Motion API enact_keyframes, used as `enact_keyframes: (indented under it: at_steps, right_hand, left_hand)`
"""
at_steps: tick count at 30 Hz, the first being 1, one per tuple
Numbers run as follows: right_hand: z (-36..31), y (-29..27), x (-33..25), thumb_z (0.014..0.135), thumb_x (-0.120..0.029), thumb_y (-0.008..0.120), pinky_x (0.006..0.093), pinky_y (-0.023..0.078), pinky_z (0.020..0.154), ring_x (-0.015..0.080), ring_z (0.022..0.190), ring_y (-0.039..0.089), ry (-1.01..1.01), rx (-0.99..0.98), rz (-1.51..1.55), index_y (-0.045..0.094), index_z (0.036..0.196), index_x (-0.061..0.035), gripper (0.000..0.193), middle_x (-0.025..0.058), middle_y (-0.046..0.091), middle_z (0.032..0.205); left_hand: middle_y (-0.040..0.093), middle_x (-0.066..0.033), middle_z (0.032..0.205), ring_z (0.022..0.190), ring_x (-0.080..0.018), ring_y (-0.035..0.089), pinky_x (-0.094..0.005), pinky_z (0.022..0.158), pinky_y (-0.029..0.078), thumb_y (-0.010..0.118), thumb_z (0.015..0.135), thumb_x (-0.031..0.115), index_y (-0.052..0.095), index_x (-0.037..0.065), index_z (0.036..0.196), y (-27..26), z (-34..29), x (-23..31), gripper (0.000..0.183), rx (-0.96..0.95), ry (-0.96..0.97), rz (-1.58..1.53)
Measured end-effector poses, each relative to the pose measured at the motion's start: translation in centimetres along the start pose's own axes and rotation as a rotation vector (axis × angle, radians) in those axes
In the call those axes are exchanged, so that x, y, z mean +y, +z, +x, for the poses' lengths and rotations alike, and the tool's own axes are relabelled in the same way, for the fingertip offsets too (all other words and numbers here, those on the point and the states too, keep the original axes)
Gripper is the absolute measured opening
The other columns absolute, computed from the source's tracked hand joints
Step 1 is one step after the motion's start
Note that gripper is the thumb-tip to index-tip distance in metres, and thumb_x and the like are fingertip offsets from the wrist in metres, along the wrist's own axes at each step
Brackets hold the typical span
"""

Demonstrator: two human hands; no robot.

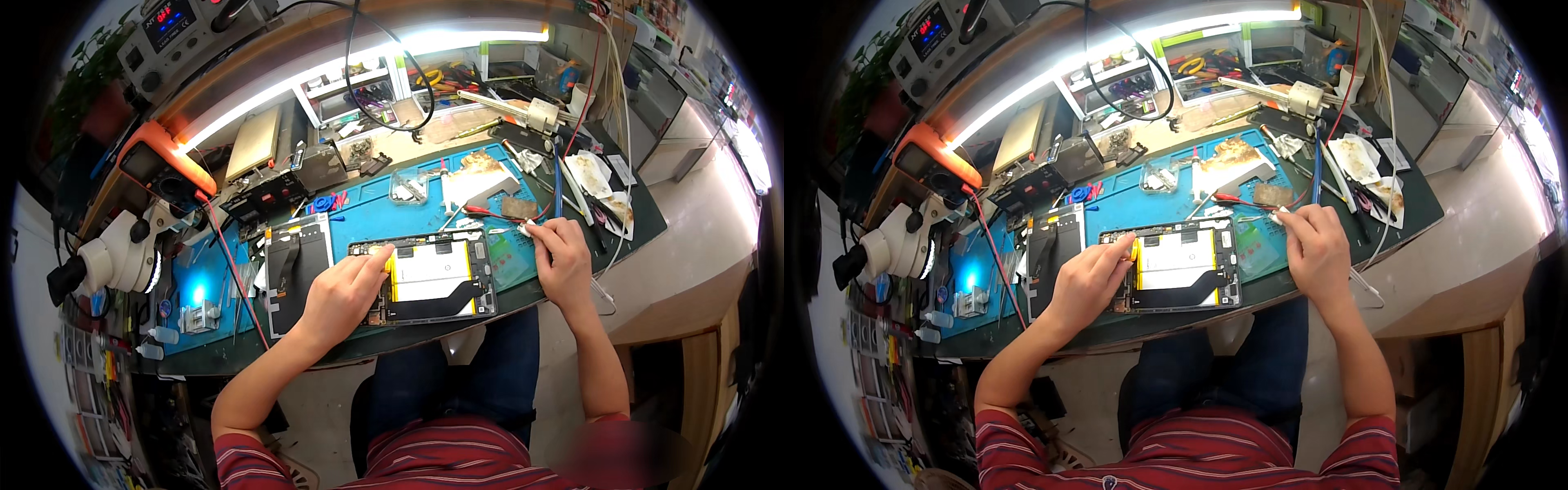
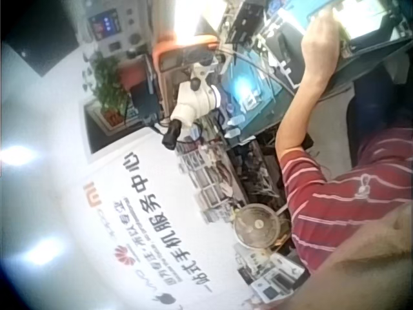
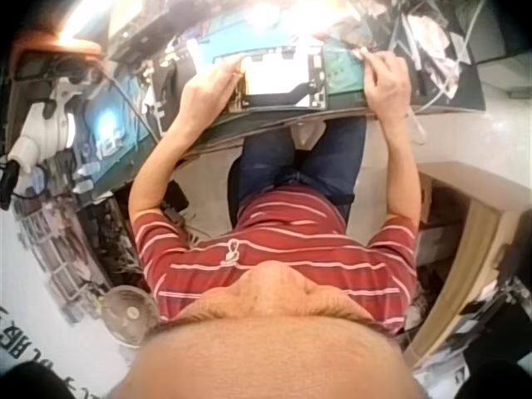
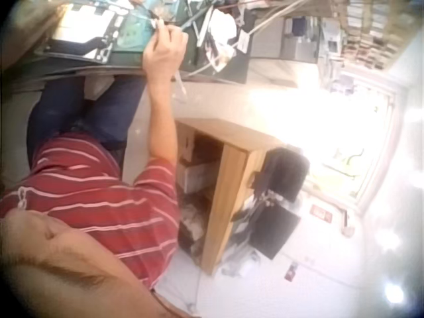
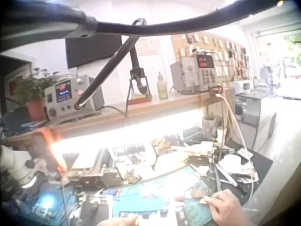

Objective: The person works on a disassembled tablet at a cluttered electronics repair bench. They repeatedly connect and disconnect a power cable to the motherboard, then peel back and reposition a battery connector ribbon, and finally place a small copper heat sink over a component on the board.

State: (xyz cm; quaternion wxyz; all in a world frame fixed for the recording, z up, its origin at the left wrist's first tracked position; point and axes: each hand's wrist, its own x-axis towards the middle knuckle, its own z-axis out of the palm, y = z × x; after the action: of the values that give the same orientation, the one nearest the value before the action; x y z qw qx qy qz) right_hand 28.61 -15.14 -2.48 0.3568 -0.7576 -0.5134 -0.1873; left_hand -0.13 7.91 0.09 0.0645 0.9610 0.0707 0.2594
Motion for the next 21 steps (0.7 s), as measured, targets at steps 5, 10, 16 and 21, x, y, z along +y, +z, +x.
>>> enact_keyframes:
  at_steps: [5, 10, 16, 21]
  right_hand:
    - [-0.01, 0.11, 0.11, 0.089, 0.003, 0.072, 0.0418, 0.052, 0.079, 0.0299, 0.09, 0.062, 0.001, -0.003, -0.003, 0.079, 0.109, -0.0038, 0.022, 0.0083, 0.066, 0.096]
    - [0.0, 0.06, 0.09, 0.089, 0.003, 0.072, 0.0421, 0.052, 0.079, 0.0297, 0.09, 0.062, 0.004, 0.002, -0.003, 0.079, 0.109, -0.004, 0.022, 0.0081, 0.066, 0.096]
    - [-0.13, 0.06, 0.26, 0.089, 0.003, 0.072, 0.0417, 0.052, 0.08, 0.0295, 0.091, 0.062, -0.004, 0.003, -0.005, 0.079, 0.11, -0.005, 0.024, 0.0075, 0.066, 0.096]
    - [-0.24, 0.15, 0.41, 0.089, 0.002, 0.072, 0.0412, 0.053, 0.081, 0.0286, 0.092, 0.062, 0.019, -0.007, 0.017, 0.079, 0.111, -0.0058, 0.024, 0.0067, 0.065, 0.096]
  left_hand:
    - [0.075, -0.0099, 0.102, 0.088, -0.0244, 0.072, -0.0365, 0.075, 0.06, 0.079, 0.093, 0.005, 0.061, 0.001, 0.148, -0.03, 0.55, 0.5, 0.058, -0.024, 0.091, 0.115]
    - [0.072, -0.0079, 0.099, 0.084, -0.0212, 0.07, -0.0339, 0.072, 0.059, 0.075, 0.091, 0.002, 0.059, 0.0, 0.151, 0.07, 0.73, 0.07, 0.062, -0.027, 0.151, 0.15]
    - [0.069, -0.0062, 0.093, 0.082, -0.0192, 0.069, -0.0331, 0.072, 0.059, 0.072, 0.089, -0.001, 0.056, 0.0, 0.154, 0.3, 0.93, 0.2, 0.067, -0.022, 0.179, 0.225]
    - [0.074, -0.0083, 0.094, 0.081, -0.0221, 0.072, -0.0344, 0.072, 0.06, 0.075, 0.089, -0.008, 0.057, 0.002, 0.153, 0.77, 0.86, 0.41, 0.067, 0.01, 0.088, 0.168]
